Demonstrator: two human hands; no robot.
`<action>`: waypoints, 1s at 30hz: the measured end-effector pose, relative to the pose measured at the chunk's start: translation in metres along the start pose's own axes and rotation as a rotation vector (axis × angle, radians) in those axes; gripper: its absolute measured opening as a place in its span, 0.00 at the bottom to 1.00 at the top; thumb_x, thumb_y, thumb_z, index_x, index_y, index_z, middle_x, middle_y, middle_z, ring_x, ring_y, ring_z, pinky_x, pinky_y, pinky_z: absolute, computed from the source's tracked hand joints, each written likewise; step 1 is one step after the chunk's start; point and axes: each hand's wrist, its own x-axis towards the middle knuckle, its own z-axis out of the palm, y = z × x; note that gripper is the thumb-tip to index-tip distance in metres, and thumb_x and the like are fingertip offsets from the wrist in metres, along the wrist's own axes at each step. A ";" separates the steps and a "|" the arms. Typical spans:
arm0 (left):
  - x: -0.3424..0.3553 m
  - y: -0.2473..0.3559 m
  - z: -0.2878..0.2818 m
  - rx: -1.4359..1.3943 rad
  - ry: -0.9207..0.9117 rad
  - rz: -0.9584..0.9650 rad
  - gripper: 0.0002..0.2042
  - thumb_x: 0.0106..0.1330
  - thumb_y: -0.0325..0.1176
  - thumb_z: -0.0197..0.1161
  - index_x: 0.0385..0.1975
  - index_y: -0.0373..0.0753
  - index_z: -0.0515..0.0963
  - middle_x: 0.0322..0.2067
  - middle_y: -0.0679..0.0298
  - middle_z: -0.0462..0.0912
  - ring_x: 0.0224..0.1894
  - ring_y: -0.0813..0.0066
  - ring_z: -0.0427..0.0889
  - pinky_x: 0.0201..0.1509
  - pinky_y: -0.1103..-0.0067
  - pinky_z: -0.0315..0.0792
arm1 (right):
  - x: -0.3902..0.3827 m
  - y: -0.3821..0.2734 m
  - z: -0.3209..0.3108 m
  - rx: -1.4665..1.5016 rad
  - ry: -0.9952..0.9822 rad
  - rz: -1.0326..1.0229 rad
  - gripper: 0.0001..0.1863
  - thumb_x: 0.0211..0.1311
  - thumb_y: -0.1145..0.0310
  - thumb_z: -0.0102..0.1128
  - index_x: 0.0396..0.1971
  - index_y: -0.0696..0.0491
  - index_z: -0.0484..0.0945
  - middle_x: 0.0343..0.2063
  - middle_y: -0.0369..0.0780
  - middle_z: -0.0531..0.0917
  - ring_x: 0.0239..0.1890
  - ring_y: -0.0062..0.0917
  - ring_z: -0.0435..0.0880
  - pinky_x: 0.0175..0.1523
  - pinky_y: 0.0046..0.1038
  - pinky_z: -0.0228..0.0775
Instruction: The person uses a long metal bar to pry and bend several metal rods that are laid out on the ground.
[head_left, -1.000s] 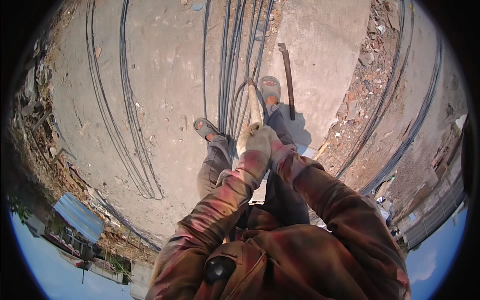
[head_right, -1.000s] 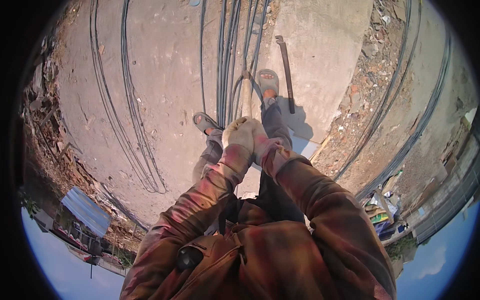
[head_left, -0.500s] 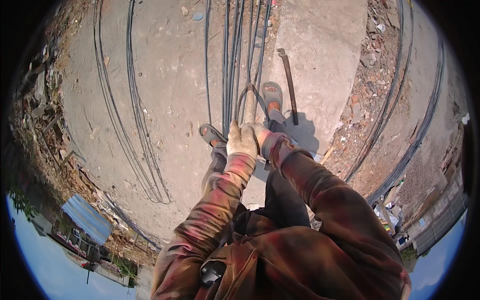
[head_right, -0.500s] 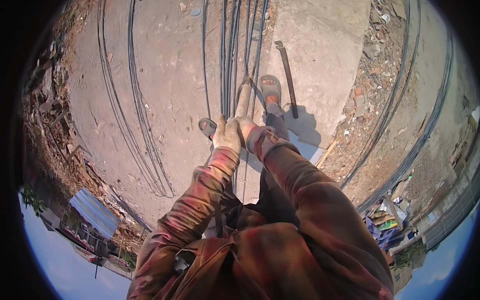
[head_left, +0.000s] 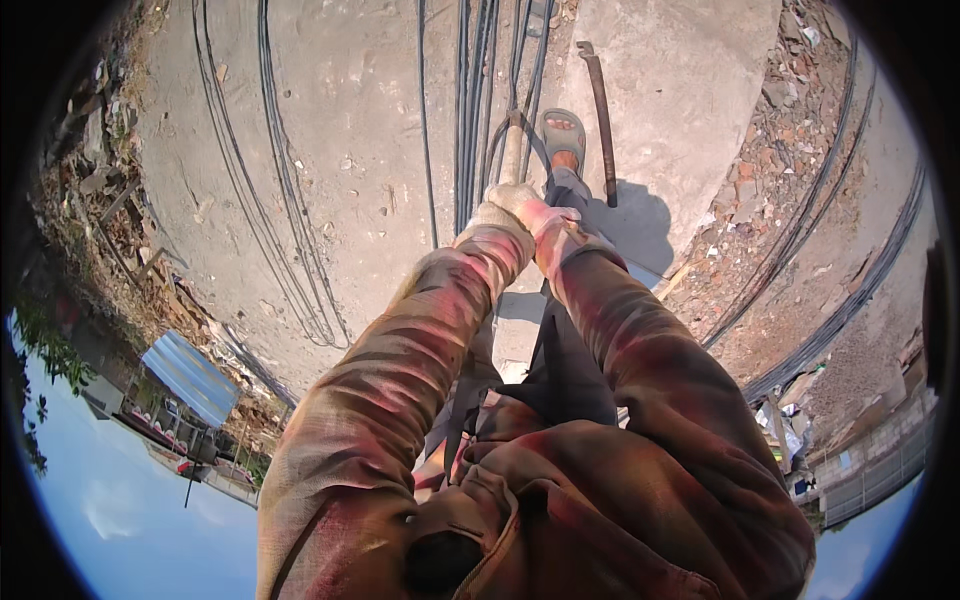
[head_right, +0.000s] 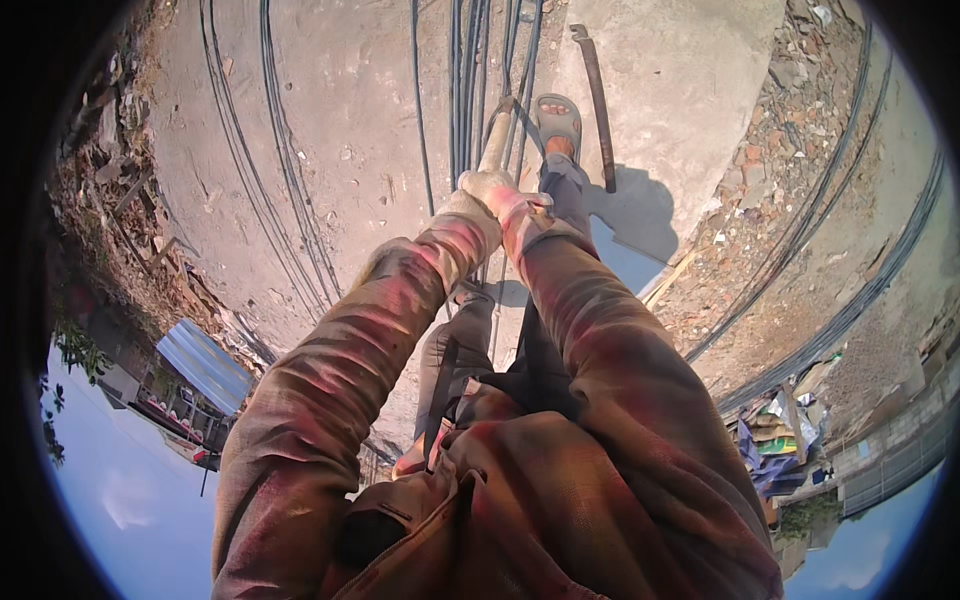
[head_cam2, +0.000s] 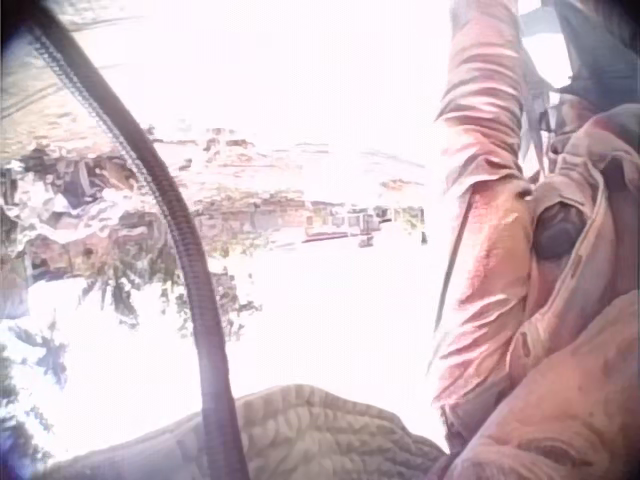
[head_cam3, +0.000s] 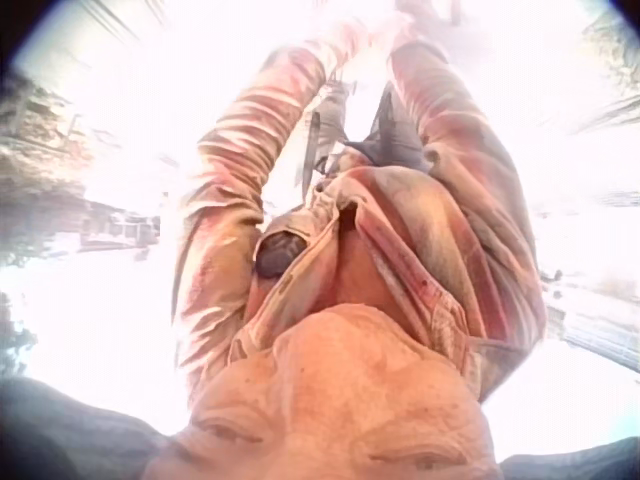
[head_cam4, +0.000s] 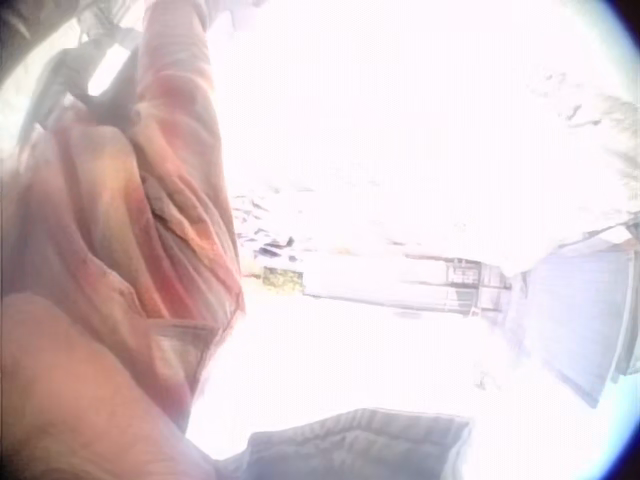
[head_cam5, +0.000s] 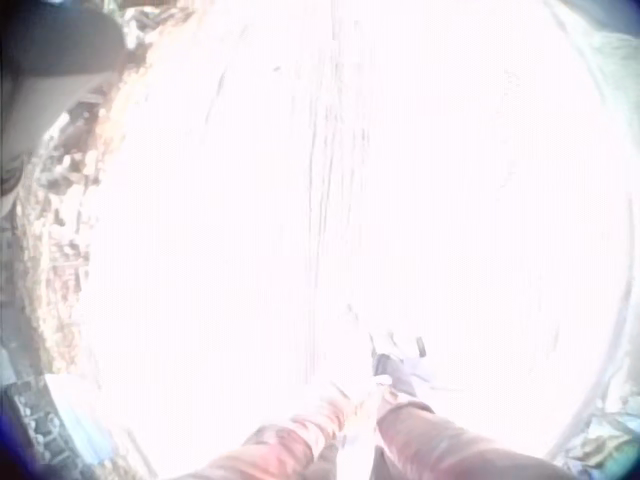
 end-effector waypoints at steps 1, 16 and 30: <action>-0.001 0.010 0.017 0.000 -0.008 0.018 0.11 0.63 0.41 0.57 0.41 0.46 0.77 0.41 0.63 0.81 0.44 0.69 0.80 0.43 0.76 0.73 | 0.011 0.021 0.010 0.012 0.008 0.000 0.24 0.53 0.53 0.52 0.39 0.59 0.80 0.33 0.49 0.84 0.39 0.40 0.84 0.41 0.36 0.74; -0.125 -0.205 0.460 -0.392 -0.074 -0.047 0.28 0.63 0.52 0.55 0.57 0.39 0.68 0.54 0.55 0.74 0.56 0.63 0.73 0.59 0.72 0.64 | -0.017 0.164 0.340 0.034 0.083 -0.013 0.28 0.53 0.67 0.57 0.54 0.61 0.62 0.41 0.54 0.79 0.44 0.41 0.81 0.45 0.34 0.74; -0.072 -0.259 0.455 -0.990 0.294 0.035 0.44 0.55 0.39 0.68 0.65 0.40 0.44 0.56 0.51 0.69 0.58 0.59 0.71 0.58 0.73 0.66 | 0.083 0.148 0.414 0.276 0.305 -0.263 0.22 0.50 0.68 0.57 0.44 0.63 0.66 0.34 0.53 0.78 0.35 0.45 0.78 0.45 0.39 0.68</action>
